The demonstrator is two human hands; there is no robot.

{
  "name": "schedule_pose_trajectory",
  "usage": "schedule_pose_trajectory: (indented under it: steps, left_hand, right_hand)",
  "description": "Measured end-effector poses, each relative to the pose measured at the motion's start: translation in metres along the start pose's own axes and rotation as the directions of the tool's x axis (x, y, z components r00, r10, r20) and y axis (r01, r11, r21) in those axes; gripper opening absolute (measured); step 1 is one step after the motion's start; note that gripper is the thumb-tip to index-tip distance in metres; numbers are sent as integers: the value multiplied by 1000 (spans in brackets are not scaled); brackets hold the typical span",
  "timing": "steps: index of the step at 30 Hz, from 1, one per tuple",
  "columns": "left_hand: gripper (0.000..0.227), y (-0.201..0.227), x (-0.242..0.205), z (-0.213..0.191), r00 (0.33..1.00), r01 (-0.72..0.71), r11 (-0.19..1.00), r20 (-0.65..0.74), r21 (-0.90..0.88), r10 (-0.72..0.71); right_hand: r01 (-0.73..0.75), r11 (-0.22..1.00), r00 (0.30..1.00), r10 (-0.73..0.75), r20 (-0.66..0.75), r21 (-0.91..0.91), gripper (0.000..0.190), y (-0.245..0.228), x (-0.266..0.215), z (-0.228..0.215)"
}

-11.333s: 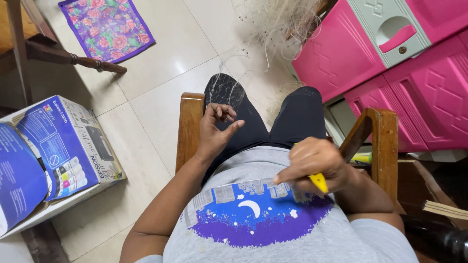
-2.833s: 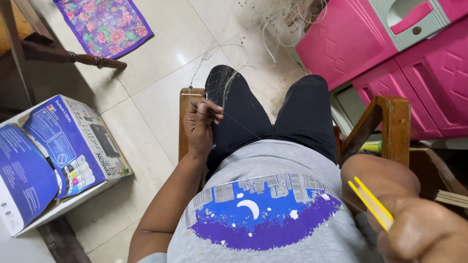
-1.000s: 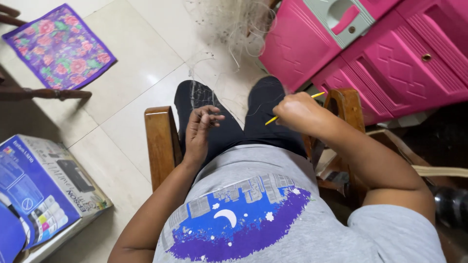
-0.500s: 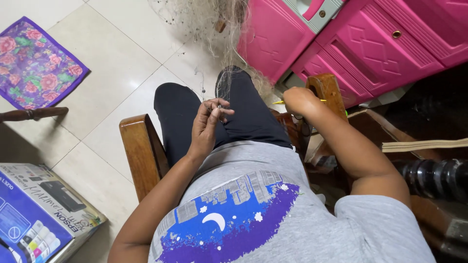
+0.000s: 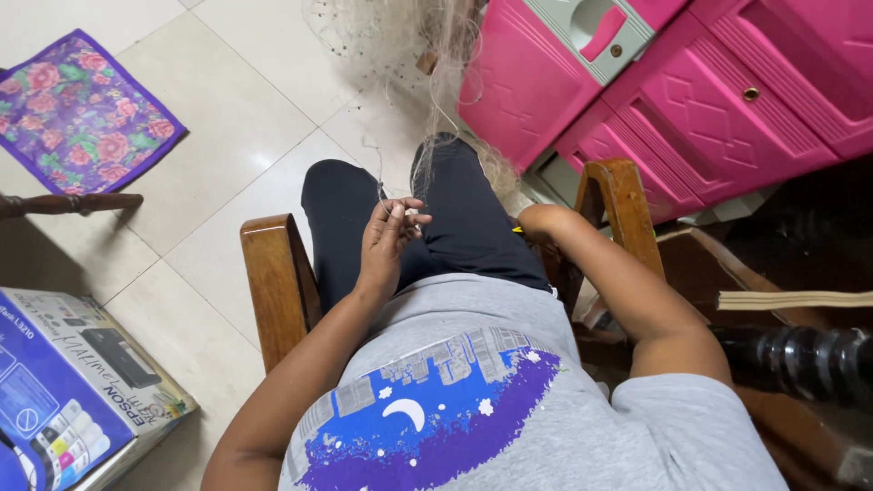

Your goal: Repairing a fine-mesh fishing net using a small yellow net needle

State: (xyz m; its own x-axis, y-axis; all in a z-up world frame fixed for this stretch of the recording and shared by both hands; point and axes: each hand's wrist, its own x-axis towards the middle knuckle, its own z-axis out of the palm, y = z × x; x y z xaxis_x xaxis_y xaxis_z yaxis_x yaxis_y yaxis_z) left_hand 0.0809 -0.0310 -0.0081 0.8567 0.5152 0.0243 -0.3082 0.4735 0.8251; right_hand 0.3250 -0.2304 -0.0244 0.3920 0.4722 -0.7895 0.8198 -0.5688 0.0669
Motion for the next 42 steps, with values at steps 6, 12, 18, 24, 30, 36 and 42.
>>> schedule_pose_trajectory:
  steps: [6, 12, 18, 24, 30, 36, 42]
  left_hand:
    - [10, 10, 1, -15, 998, -45, 988, -55, -150, 37]
    - [17, 111, -13, -59, 953, -188, 861, 125, -473, 277]
    - [20, 150, -48, -132, 829, -302, 654, 148, -693, 539]
    - [19, 173, -57, -159, 784, -382, 598, 96, -705, 614]
    - [22, 179, -59, -159, 765, -401, 608, 115, -685, 633]
    - [38, 182, -46, -154, 678, -604, 645, 124, -468, 725]
    - [63, 197, -48, -133, 643, -497, 649, 258, -576, 721]
  right_hand:
    - [-59, 968, 909, -49, -413, -244, 23, 28, 42, 41]
    - [686, 721, 665, -566, -488, 98, 29, -81, -176, -93]
    - [936, -125, 202, -575, -793, 329, 31, -137, -208, -100]
    - [879, 466, 195, -540, -819, -98, 41, -194, -191, -117]
    - [923, 382, 263, -718, -645, -48, 35, -220, -216, -118]
    - [877, 477, 364, -736, -571, -55, 36, -208, -204, -106]
    - [876, 474, 427, -682, -594, 85, 36, -205, -191, -95]
